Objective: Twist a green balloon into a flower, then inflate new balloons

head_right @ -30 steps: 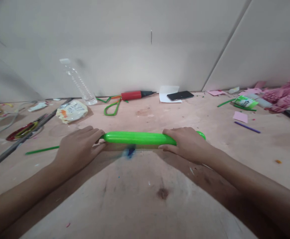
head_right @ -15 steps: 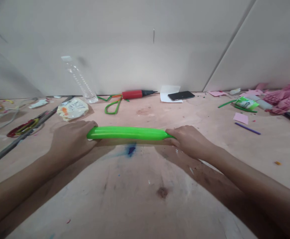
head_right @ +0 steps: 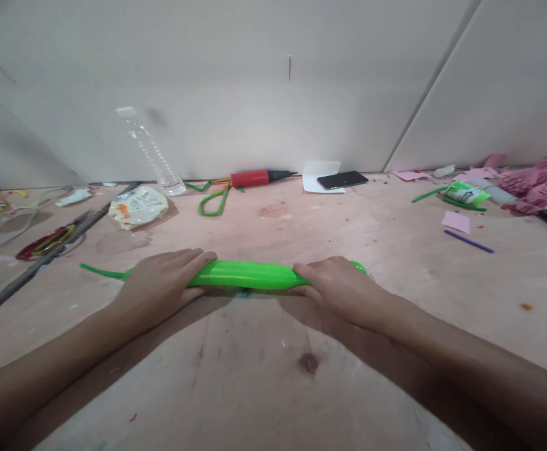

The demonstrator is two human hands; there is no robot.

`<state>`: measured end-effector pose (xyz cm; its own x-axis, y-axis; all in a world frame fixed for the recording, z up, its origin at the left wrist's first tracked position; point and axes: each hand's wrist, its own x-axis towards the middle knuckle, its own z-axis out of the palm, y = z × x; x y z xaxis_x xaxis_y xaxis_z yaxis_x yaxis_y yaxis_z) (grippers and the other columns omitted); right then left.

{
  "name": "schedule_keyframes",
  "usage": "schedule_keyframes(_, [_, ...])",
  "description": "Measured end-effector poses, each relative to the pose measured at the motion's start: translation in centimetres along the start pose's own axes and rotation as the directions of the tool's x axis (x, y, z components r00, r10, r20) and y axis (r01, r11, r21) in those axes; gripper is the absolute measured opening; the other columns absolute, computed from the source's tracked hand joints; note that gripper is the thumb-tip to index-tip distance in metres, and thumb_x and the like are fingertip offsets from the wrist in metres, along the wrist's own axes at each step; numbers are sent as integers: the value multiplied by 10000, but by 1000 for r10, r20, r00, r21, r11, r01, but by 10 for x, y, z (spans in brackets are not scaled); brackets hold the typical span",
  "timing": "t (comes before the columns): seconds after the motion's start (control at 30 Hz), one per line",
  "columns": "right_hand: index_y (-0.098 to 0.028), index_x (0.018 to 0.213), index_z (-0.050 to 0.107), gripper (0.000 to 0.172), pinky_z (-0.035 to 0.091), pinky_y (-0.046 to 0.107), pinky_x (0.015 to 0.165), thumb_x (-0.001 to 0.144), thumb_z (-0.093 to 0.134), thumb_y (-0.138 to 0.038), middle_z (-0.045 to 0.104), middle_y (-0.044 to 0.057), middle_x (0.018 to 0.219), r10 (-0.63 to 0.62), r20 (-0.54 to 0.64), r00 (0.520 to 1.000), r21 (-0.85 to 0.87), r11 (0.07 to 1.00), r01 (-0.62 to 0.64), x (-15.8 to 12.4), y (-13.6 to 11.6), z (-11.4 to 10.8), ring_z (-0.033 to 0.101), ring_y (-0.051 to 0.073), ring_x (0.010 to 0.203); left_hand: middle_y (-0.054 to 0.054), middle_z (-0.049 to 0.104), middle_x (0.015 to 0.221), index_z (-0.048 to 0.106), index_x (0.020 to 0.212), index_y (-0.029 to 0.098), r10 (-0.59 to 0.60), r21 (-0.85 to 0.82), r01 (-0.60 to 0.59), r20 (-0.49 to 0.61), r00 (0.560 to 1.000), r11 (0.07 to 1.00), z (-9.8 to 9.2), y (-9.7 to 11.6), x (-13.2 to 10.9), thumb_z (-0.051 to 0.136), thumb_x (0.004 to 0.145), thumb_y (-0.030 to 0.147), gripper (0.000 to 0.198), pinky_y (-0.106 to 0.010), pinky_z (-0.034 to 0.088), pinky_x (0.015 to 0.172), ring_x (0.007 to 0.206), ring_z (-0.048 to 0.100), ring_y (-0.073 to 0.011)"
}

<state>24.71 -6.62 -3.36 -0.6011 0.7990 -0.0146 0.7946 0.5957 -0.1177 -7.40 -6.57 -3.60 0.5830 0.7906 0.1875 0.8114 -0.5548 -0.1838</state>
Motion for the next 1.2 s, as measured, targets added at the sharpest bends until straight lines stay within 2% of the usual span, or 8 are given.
schedule_keyframes(0.1, [-209,921,609,217,328,283,601,1041,463,-315,720,30,805,8,7,1000,8,1000,-8,-1,-1,1,667,207,723,-48,726,1008,600,1127,225,-5,-30,7,92,996,1000,-1,1,0,574,955,273,180,-315,452,675,913,696,-246])
schedule_keyframes(0.2, [-202,934,607,242,330,296,602,1005,525,-419,726,56,834,22,2,1000,1,1000,-22,-2,-3,-4,663,227,738,-36,724,974,607,1086,233,12,-28,-9,129,992,1000,1,0,1,536,931,176,180,-311,458,661,877,694,-229])
schedule_keyframes(0.43, [-217,947,607,235,338,318,633,943,590,-451,725,50,900,77,-99,992,-41,996,-82,-3,-15,-9,676,249,809,-102,695,1103,552,1198,185,10,6,-10,2,1000,1000,2,18,6,569,961,339,283,-367,500,764,1002,667,-281])
schedule_keyframes(0.67, [-202,1075,604,316,265,317,579,985,537,-498,754,68,916,80,-104,991,-114,989,-92,0,-16,0,689,260,729,-104,691,1049,540,1191,166,60,-20,-59,41,997,998,1,50,44,538,986,482,376,-350,498,690,945,684,-287])
schedule_keyframes(0.87, [-218,998,632,180,272,296,587,1022,497,-335,752,35,841,78,-42,996,-67,995,-81,3,-9,2,686,221,737,-52,694,911,566,1100,205,146,-12,-146,29,989,989,9,46,48,540,1003,367,190,-307,454,612,805,698,-239])
schedule_keyframes(1.0, [-214,1030,619,226,279,296,592,999,534,-421,751,45,853,74,-51,996,-65,995,-78,2,-11,2,681,236,736,-30,697,859,576,1067,201,192,11,-193,45,980,981,11,43,44,571,978,240,96,-306,445,596,766,701,-230])
schedule_keyframes(1.1, [-214,1014,603,268,297,308,604,960,573,-474,743,44,889,70,-88,994,-61,995,-75,1,-12,0,685,253,770,-36,702,874,579,1051,193,196,4,-196,39,980,981,10,44,45,576,987,312,135,-322,462,606,791,708,-246])
schedule_keyframes(1.2, [-210,970,599,276,310,317,615,955,576,-485,733,47,908,68,-105,992,-76,994,-76,2,-13,-1,688,265,813,-58,710,932,565,1095,180,176,-13,-176,9,984,984,9,45,47,548,989,471,311,-332,472,612,827,714,-262])
